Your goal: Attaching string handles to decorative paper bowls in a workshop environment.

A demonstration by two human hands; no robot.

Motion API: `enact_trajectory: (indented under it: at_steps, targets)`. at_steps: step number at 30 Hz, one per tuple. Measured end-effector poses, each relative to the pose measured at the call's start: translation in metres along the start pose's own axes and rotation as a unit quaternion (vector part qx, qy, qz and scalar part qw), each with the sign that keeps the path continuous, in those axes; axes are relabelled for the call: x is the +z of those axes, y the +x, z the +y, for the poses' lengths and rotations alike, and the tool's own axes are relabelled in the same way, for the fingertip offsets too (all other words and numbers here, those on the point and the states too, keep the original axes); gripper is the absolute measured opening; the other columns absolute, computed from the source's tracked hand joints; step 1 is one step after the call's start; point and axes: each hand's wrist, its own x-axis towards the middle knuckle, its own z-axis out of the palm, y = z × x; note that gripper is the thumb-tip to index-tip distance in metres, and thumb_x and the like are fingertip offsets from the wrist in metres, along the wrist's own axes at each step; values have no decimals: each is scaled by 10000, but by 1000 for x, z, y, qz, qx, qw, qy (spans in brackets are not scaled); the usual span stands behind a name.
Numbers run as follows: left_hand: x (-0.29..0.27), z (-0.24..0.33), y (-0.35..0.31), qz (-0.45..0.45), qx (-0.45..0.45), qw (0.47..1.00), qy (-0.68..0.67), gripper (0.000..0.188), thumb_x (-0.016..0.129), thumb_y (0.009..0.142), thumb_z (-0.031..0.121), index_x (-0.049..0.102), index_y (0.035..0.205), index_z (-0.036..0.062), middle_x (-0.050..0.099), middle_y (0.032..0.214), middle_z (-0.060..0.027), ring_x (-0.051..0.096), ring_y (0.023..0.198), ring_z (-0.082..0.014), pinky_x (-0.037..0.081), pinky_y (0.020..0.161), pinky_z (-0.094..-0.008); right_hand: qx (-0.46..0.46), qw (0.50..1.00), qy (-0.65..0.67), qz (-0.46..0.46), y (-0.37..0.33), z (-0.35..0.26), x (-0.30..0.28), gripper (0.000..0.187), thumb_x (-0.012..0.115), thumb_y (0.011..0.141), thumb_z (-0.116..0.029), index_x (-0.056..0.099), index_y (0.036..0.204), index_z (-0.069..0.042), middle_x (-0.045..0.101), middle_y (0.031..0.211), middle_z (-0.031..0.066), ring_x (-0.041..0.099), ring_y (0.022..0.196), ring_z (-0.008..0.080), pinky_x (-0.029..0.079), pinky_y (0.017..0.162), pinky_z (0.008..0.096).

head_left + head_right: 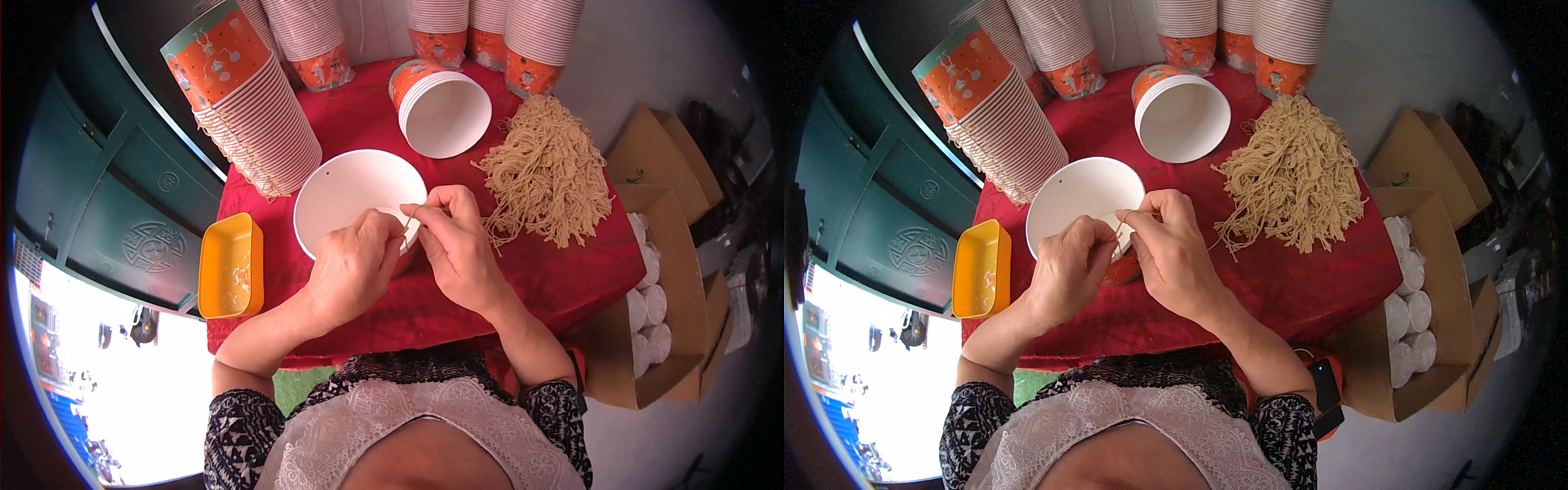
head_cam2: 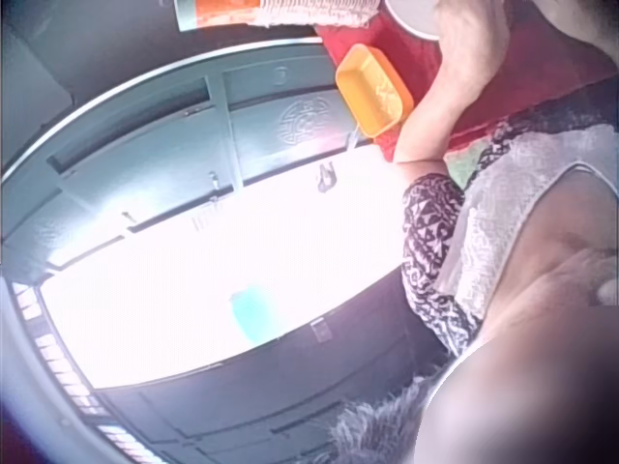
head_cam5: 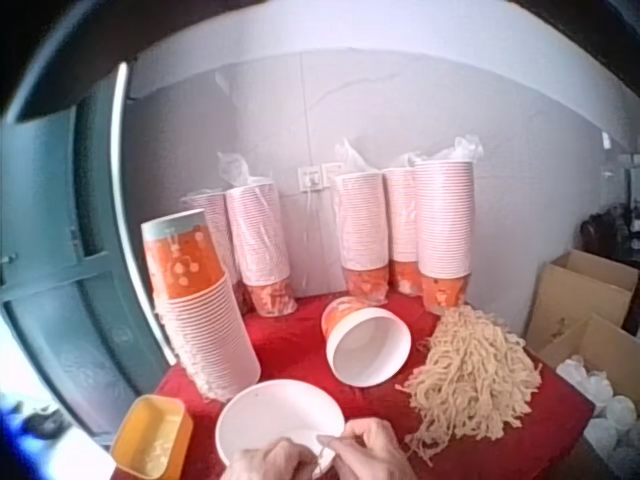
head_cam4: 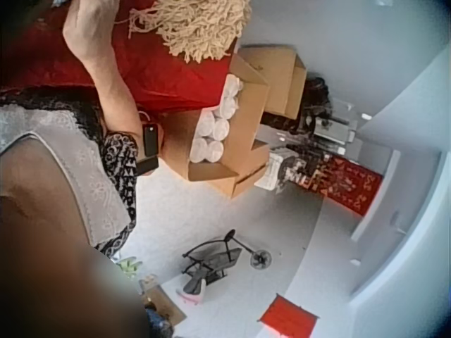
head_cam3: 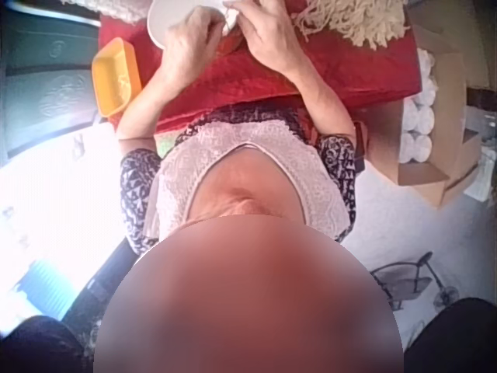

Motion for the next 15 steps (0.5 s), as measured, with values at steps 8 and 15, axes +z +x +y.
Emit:
enact_trajectory:
  at_steps: [8,15]
  targets:
    - [-3,2,0,3,3,999,-42,164,691,862,14,555,955,14,651,817,-151,669,680,-363,536,569,-426,22,998,44,-43,-2,3,0,129,679,831,60,639,950,27,524,1023,116,516,968,277,456,833,373]
    - [-19,-1,7,-96,-152,955,-234,68,657,889,11,605,881,-33,693,764,-144,689,673,-219,524,597,-327,-28,999,-21,15,-8,-8,2,138,693,805,69,600,890,14,512,1013,132,526,931,277,464,801,367]
